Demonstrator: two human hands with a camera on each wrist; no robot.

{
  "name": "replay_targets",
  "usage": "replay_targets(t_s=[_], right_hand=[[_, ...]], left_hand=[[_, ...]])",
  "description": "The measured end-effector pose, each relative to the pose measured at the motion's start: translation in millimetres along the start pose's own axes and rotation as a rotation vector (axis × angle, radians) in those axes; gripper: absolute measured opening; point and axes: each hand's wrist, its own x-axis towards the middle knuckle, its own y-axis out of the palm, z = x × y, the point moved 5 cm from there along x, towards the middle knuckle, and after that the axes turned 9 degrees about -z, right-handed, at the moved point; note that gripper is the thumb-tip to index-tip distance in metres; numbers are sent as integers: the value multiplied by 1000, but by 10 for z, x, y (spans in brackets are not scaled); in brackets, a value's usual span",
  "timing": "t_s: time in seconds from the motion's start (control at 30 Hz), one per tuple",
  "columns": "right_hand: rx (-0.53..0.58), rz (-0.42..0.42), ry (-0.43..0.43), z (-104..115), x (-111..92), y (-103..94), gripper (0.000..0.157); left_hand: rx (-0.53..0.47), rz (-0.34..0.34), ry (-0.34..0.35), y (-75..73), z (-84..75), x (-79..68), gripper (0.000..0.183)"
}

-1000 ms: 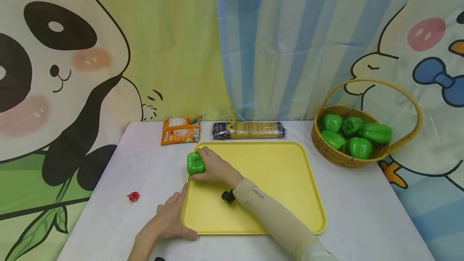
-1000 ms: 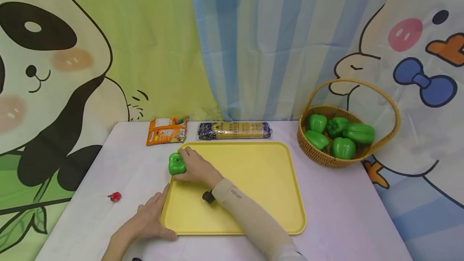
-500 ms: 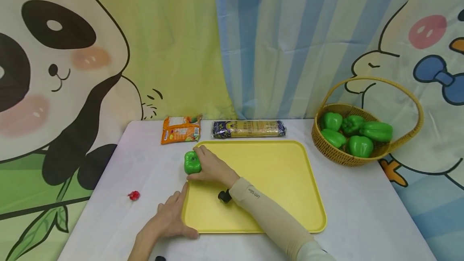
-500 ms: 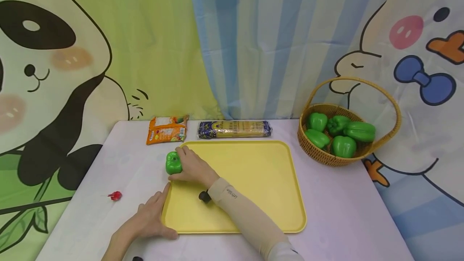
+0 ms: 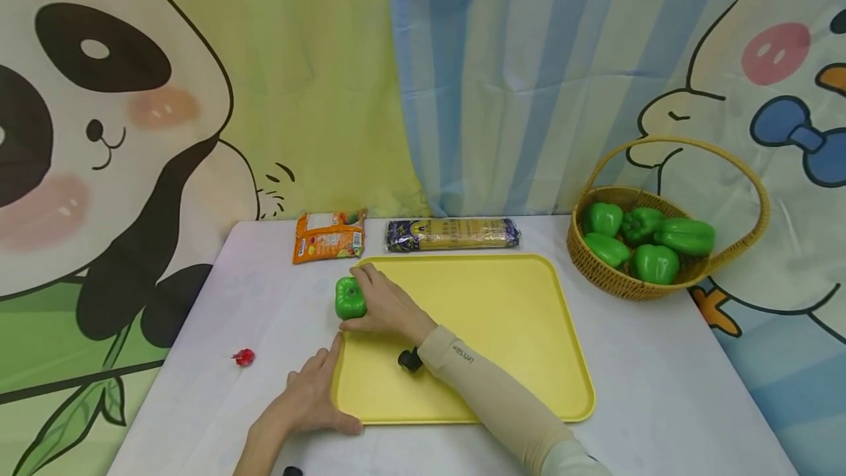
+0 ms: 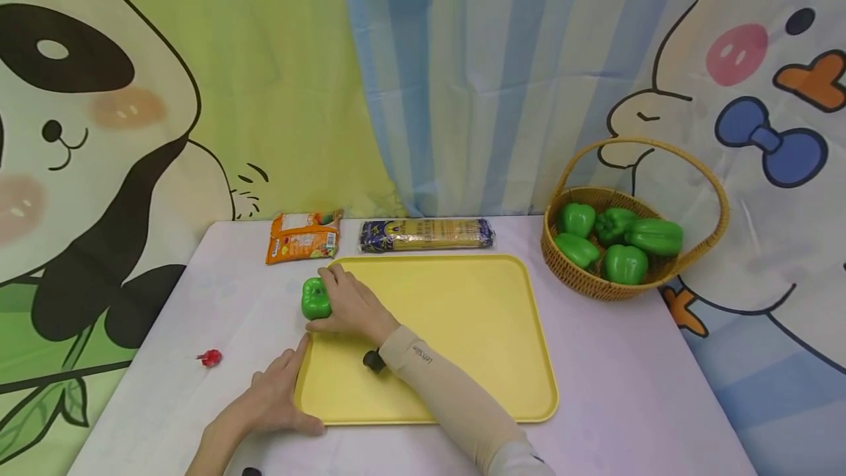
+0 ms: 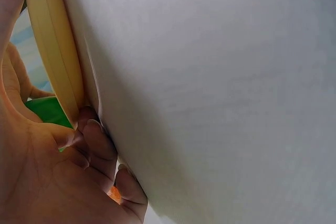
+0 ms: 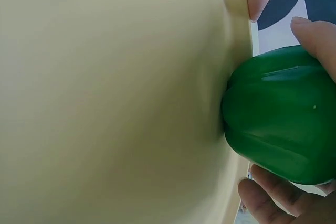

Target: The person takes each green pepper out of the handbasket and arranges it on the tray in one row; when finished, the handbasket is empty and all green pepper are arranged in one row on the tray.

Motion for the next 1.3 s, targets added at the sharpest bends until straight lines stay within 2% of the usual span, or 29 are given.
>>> replay_targets(t_s=[0.27,0.47,0.7,1.03,1.3], right_hand=[[-117,-48,-39,-1,-35,-109,101],[-152,-94,-48,-13,-85,-218,102],[-208,-113,-77,-62,-257,-364,106],[-165,-146,-46,-304,-588,-686,108],[-143,-185,26,-604,-802,-906,107]], left_hand=[[-3,-10,9,15,5,24,157],[17,-30,21,24,26,39,159],[-6,0,-16,40,39,22,158],[20,-20,-1,34,23,13,159],[20,-25,-7,43,21,14,159]])
